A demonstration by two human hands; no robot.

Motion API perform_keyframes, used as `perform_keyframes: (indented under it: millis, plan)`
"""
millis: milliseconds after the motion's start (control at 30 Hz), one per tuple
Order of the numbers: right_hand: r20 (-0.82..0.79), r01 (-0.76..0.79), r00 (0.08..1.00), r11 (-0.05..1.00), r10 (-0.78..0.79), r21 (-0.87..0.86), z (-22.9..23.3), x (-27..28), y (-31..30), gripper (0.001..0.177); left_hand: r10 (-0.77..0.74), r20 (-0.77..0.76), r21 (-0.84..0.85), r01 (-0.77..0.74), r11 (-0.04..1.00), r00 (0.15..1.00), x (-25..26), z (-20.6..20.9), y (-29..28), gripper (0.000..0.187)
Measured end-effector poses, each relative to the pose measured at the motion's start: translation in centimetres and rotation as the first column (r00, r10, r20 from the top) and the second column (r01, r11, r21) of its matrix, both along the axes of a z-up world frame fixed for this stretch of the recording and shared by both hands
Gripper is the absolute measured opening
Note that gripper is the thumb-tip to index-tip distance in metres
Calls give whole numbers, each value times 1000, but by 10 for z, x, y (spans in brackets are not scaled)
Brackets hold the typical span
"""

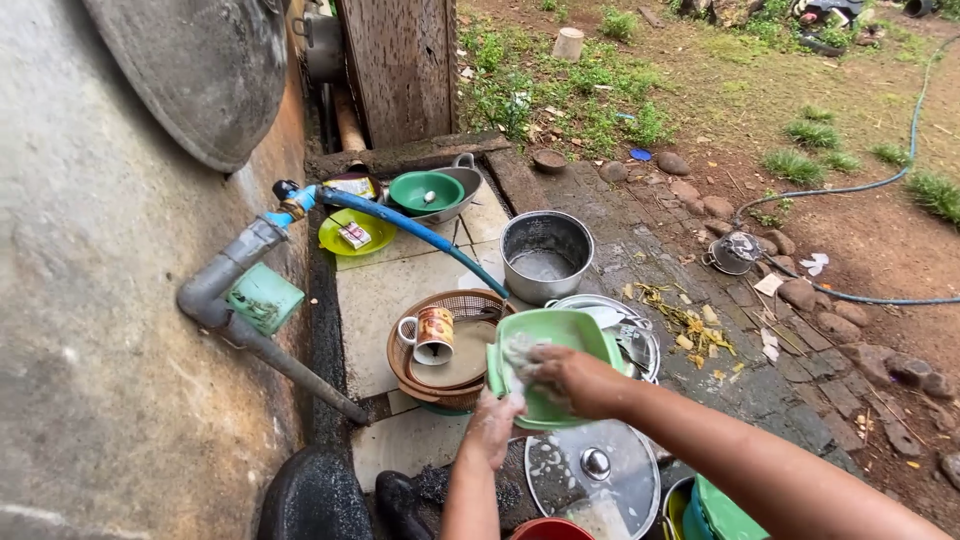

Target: Washing a large metal pot, a green plastic container, and a ceramic mug using a cloth and a water hose in an outdoor setting.

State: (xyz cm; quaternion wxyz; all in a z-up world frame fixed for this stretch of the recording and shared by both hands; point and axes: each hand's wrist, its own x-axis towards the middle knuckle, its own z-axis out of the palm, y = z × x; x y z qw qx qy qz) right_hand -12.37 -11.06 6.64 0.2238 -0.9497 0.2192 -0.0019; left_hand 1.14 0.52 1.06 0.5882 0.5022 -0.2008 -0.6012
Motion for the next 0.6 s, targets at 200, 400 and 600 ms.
perform_keyframes:
  millis: [200, 400, 600]
  plan:
    - [-469, 45, 836, 886, -286, -461, -13, 7, 12, 35, -50, 67, 139, 40, 989, 996, -1, 25, -2, 87]
    - [-380, -14, 906, 881, -189, -473, -12, 4, -5, 36, 27, 240, 74, -46, 996, 970, -9, 12, -2, 84]
    - [-473, 62, 870, 982, -140, -176, -5, 17, 26, 16, 300, -81, -215, -310, 926, 951, -30, -6, -10, 96]
